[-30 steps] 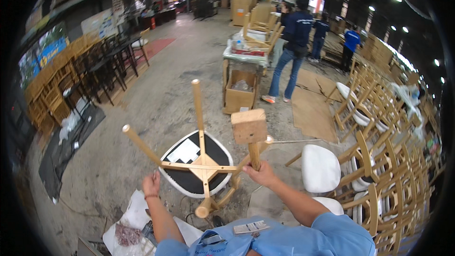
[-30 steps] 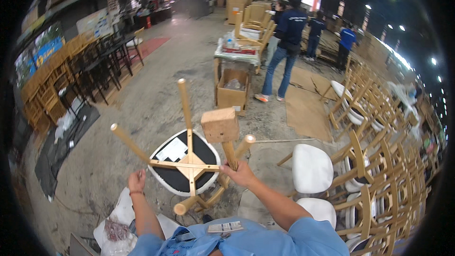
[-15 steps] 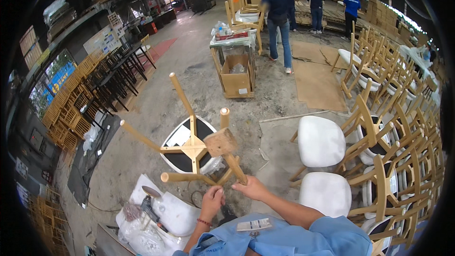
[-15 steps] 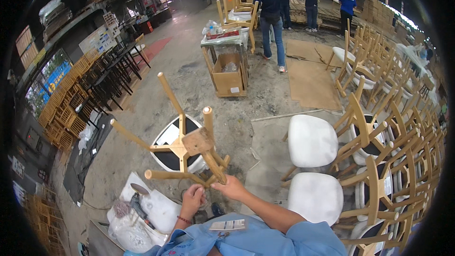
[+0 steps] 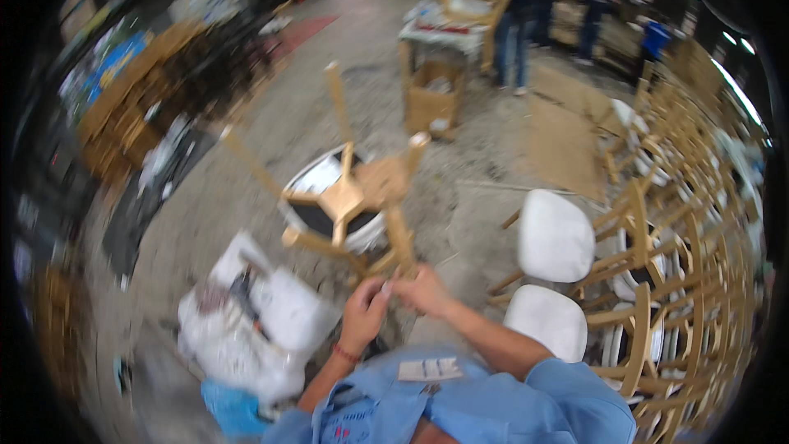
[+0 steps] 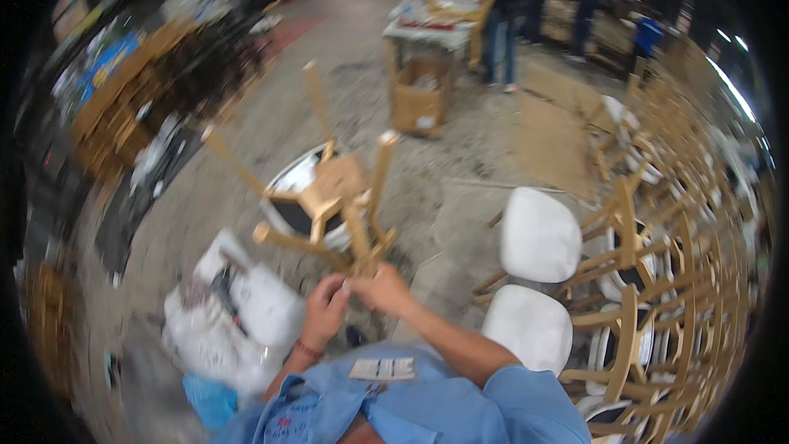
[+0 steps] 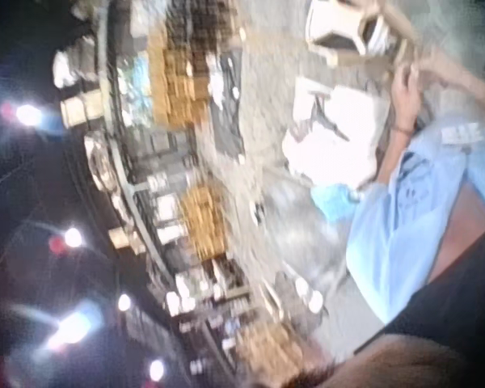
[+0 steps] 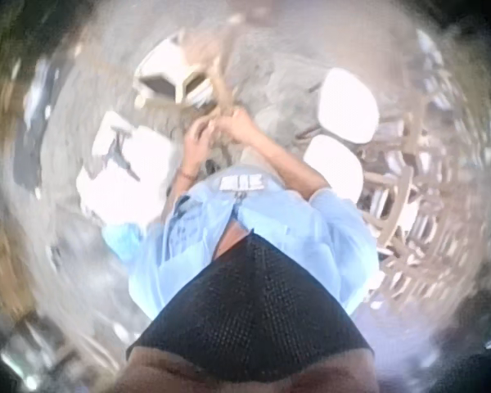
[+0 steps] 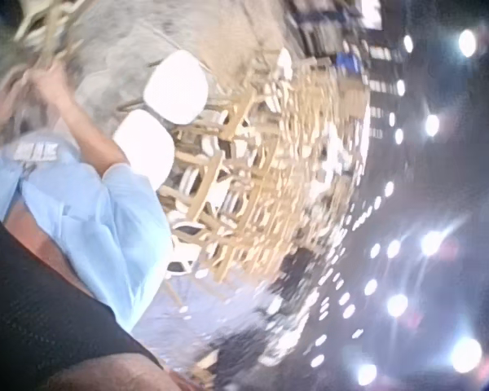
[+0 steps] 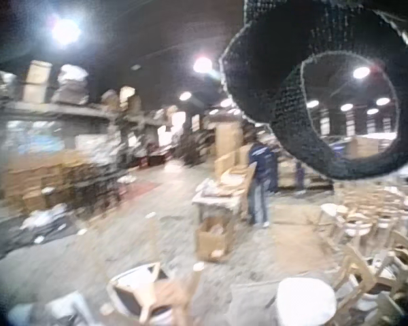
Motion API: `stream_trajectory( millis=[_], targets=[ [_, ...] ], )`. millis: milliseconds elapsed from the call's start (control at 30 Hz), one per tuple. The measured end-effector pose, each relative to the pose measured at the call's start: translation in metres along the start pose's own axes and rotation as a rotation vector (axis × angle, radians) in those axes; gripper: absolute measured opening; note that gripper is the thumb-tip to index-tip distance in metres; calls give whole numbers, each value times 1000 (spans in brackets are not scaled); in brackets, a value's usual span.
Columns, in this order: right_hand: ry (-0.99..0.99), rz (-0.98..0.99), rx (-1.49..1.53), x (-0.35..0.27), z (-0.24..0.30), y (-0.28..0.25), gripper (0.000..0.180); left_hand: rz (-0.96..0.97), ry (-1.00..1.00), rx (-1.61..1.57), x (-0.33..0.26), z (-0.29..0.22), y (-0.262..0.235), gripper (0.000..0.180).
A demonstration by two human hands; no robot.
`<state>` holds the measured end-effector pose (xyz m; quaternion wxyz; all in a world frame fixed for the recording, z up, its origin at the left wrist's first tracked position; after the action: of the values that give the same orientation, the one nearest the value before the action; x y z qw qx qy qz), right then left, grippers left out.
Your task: The person assembles a wooden chair by attaching legs to the seat frame using a wooden mallet. They then flip the chair upright, place it on a metal table, and use a power sander to smooth the leg ends. The person handles the chair, mallet, and sander throughout the process.
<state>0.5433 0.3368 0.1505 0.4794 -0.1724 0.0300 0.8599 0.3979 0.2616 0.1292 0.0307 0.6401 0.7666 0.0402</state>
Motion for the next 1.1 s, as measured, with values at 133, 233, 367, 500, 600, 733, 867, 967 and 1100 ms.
stream_trajectory(
  millis=[133,233,367,500,600,733,867,967,1100],
  targets=[
    [87,107,353,-2,11,19,18,-82,48,-4,-7,-6,-10,23],
    [81,88,303,0,14,31,15,-234,189,55,-1,-15,-40,22],
    [66,115,315,0,21,25,15,-553,328,241,38,-48,-109,24],
    [-127,133,239,-5,18,32,21,-397,222,-17,84,-47,-156,29],
    [-160,155,185,-12,27,33,22,-209,60,-266,96,-35,-169,34],
    [-147,190,67,-15,19,28,25,-139,14,-380,104,-26,-168,32],
    [-140,166,32,-17,16,30,35,-140,-2,-362,105,-26,-166,33],
    [-162,133,-31,-15,24,31,41,-142,32,-337,103,-23,-166,34],
    [-220,94,-256,-4,44,27,48,-131,54,-371,104,-15,-170,35]
  ],
)
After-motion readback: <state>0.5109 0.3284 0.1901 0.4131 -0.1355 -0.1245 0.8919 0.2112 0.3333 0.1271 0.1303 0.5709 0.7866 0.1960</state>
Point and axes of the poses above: each hand's wrist, its own x-axis towards the middle knuckle, its own y-axis out of the palm, z = x × y, the point moved 2 cm from there along x, towards the middle knuckle, and after that the axes turned 9 degrees about -x, right-handed, at the moved point
